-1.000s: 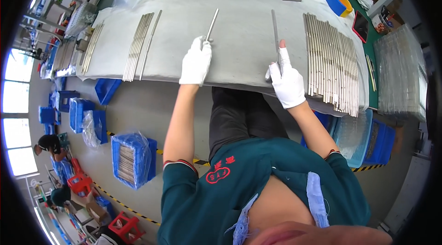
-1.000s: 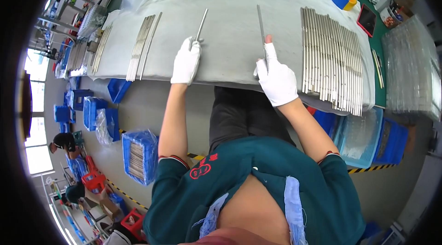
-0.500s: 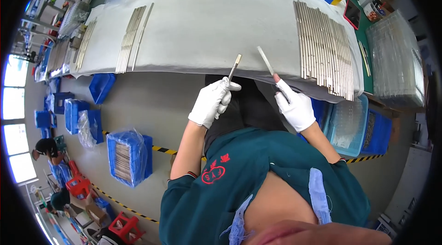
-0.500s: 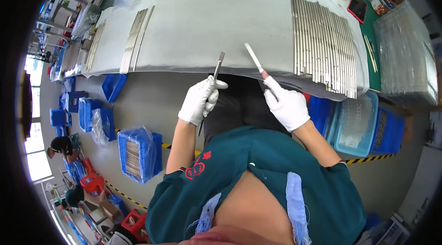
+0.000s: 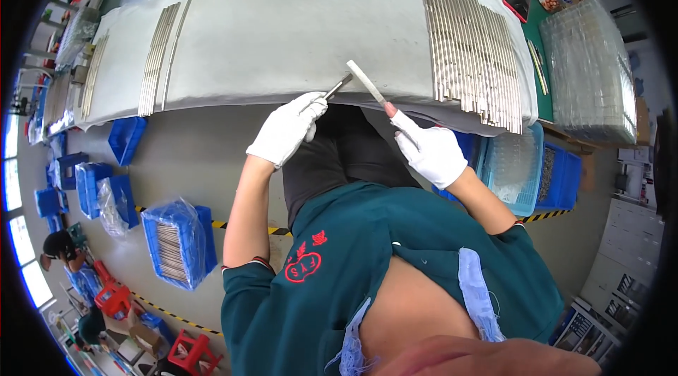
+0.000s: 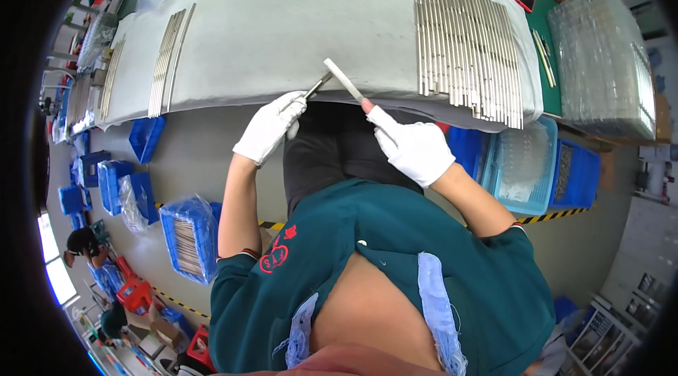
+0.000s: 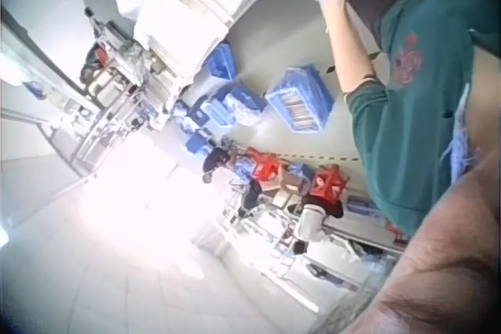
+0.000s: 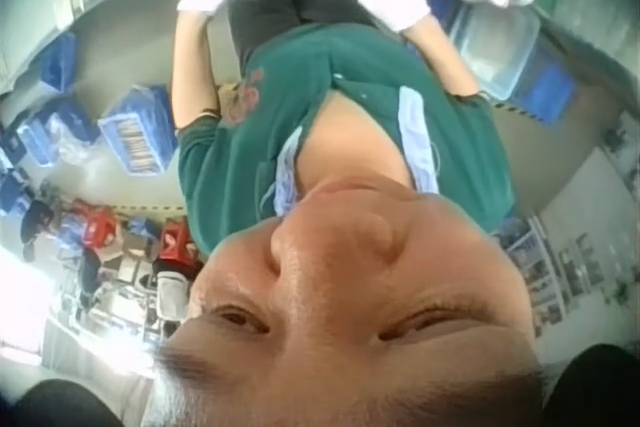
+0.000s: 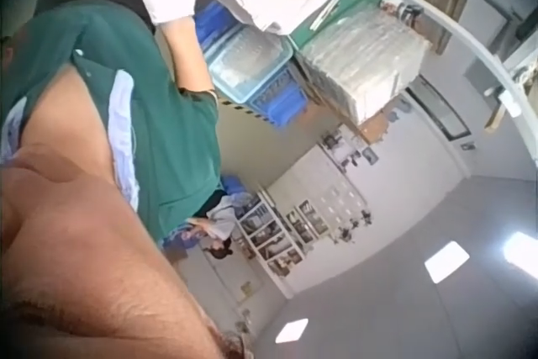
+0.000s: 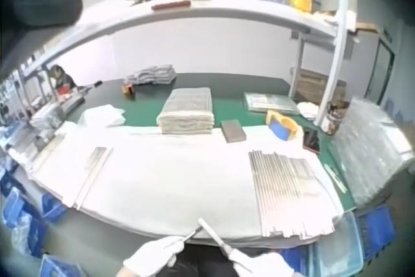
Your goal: Manually filing the ends of thin metal rods to smooth them in a factory environment.
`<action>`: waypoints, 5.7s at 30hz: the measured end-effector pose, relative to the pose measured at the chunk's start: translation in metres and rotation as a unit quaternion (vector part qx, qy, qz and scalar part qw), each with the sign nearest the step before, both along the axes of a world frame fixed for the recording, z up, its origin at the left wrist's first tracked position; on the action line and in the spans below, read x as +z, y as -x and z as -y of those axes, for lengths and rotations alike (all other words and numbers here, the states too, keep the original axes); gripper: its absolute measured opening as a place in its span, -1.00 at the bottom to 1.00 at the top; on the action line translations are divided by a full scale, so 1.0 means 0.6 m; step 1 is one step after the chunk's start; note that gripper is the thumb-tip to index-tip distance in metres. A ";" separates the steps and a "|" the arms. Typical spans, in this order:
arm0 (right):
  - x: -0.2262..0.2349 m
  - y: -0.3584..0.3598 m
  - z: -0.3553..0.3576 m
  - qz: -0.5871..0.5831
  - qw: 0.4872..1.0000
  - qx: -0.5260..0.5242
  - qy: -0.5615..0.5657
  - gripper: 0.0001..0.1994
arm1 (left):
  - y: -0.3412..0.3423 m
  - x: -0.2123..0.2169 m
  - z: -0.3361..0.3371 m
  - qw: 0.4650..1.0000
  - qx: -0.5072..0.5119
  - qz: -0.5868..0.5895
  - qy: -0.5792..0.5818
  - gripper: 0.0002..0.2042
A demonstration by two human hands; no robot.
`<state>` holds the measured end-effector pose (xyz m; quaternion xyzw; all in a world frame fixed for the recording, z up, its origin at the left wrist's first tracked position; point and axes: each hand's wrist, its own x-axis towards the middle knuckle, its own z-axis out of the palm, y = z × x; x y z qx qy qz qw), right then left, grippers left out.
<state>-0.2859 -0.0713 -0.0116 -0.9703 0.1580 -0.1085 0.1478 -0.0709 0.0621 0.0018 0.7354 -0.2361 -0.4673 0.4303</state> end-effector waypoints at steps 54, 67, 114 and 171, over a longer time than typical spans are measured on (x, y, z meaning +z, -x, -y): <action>0.006 0.019 0.014 0.030 0.997 -0.040 0.054 -0.52 | -0.011 -0.001 -0.001 0.997 -0.067 0.036 0.004 -0.75; 0.016 0.007 -0.005 -0.014 0.998 -0.010 0.056 -0.50 | 0.021 -0.006 0.014 0.997 0.014 -0.067 0.030 -0.71; 0.001 -0.041 -0.020 -0.020 0.996 -0.011 0.081 -0.43 | 0.111 -0.061 0.053 0.953 0.179 -0.195 0.145 -0.83; 0.124 0.037 0.061 0.295 0.777 -0.302 -0.468 -0.65 | -0.048 0.048 0.020 0.723 -0.019 0.685 0.093 -0.44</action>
